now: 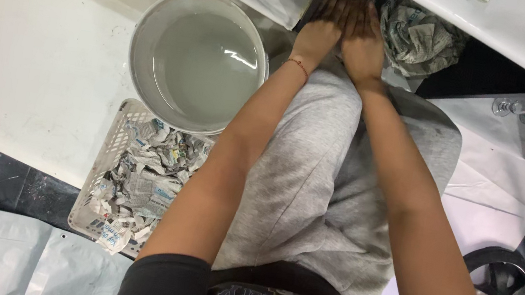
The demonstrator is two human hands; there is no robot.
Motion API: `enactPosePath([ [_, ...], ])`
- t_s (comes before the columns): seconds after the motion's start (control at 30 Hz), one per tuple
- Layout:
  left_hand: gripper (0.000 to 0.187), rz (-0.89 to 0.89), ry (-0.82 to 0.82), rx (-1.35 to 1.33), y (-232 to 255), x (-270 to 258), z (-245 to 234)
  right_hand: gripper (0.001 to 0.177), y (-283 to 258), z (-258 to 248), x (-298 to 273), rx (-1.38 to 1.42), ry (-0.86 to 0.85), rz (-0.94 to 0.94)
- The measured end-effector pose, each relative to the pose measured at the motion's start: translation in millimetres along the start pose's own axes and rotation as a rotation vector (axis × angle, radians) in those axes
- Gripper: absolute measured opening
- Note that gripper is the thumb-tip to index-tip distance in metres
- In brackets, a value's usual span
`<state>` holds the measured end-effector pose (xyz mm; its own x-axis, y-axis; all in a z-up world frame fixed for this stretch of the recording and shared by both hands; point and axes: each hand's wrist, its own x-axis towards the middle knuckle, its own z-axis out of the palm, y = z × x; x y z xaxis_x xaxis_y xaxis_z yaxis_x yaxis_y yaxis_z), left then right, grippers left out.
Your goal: The person sits on the floor and wraps small ceramic dishes and saucers with newspaper. They pick up each item, fold a newspaper sheet around it, and place the wrapped bundle on a nearby shelf. The process is repeated for multiple items.
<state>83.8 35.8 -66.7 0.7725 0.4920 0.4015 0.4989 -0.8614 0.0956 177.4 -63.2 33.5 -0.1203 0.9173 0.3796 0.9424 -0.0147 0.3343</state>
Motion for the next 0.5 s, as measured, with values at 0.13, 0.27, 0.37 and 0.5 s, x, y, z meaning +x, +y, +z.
enactPosePath([
  [0.13, 0.052, -0.036, 0.024, -0.003, 3.8, 14.1, -5.9, 0.043, 3.5, 1.1, 11.3, -0.053, -0.061, 0.007],
  [0.27, 0.055, -0.079, 0.002, -0.031, 8.7, 16.3, -4.3, 0.042, 5.3, -8.4, 14.0, -0.109, -0.027, -0.044],
  [0.37, 0.056, -0.032, -0.071, -0.055, 5.5, 3.4, -11.6, 0.036, 4.0, -22.0, 4.2, -0.062, -0.01, -0.066],
  [0.5, 0.059, 0.042, -0.028, -0.087, 0.9, -18.5, -45.7, 0.036, 6.1, -39.4, -8.9, 0.094, -0.063, -0.029],
])
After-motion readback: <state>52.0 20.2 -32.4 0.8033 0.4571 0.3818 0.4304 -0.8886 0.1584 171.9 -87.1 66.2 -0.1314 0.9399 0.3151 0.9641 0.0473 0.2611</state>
